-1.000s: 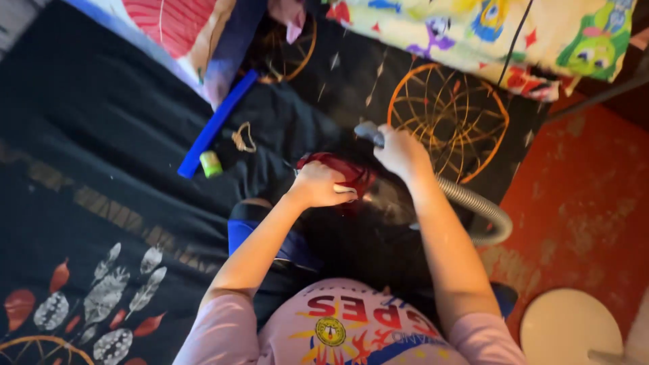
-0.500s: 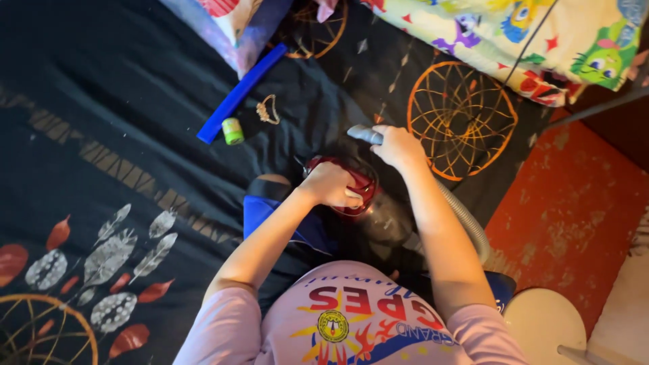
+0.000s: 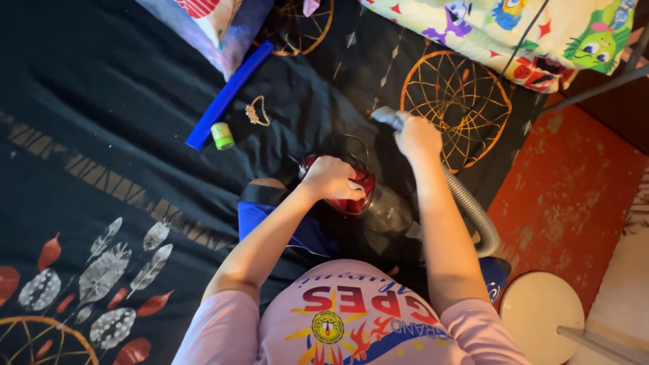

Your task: Vacuuming a bed or mattress with a handheld vacuum cleaner.

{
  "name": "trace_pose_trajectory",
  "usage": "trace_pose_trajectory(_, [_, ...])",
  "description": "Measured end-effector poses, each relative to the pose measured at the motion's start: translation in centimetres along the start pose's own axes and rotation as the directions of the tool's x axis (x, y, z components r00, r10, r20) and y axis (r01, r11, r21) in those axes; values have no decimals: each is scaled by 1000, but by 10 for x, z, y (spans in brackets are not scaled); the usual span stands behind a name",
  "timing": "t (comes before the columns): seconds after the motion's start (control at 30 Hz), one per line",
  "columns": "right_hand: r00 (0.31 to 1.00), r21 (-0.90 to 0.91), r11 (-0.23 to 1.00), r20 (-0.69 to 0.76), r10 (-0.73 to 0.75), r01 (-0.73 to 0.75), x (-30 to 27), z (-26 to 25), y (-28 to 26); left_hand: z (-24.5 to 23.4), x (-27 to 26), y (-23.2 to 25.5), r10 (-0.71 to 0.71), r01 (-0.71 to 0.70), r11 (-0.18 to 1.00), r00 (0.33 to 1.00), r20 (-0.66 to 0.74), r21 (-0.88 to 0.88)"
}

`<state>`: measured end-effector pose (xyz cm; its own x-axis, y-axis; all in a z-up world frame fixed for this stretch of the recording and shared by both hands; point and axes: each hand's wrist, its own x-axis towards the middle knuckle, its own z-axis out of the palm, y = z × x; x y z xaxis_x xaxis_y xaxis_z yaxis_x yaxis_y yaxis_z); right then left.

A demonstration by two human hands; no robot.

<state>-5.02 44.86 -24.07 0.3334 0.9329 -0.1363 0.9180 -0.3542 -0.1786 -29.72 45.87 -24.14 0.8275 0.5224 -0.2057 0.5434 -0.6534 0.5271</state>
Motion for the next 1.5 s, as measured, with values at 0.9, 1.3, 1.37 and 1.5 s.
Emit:
trace_pose_trajectory(0.9, [948, -247, 915, 85, -307, 318, 152, 56, -22, -15, 28, -46, 114, -90, 993, 880, -461, 75])
trace_pose_trajectory(1.3, [938, -331, 877, 150, -314, 347, 85, 48, 38, 8, 15, -28, 158, -82, 984, 818, -553, 160])
trace_pose_trajectory(1.37, [941, -298, 893, 116, -317, 338, 67, 51, 50, 9, 11, -24, 147, -80, 986, 835, -531, 148])
trace_pose_trajectory(1.5, [962, -211, 940, 104, -252, 268, 32, 50, 71, 15, 7, -14, 129, -71, 988, 865, -485, 135])
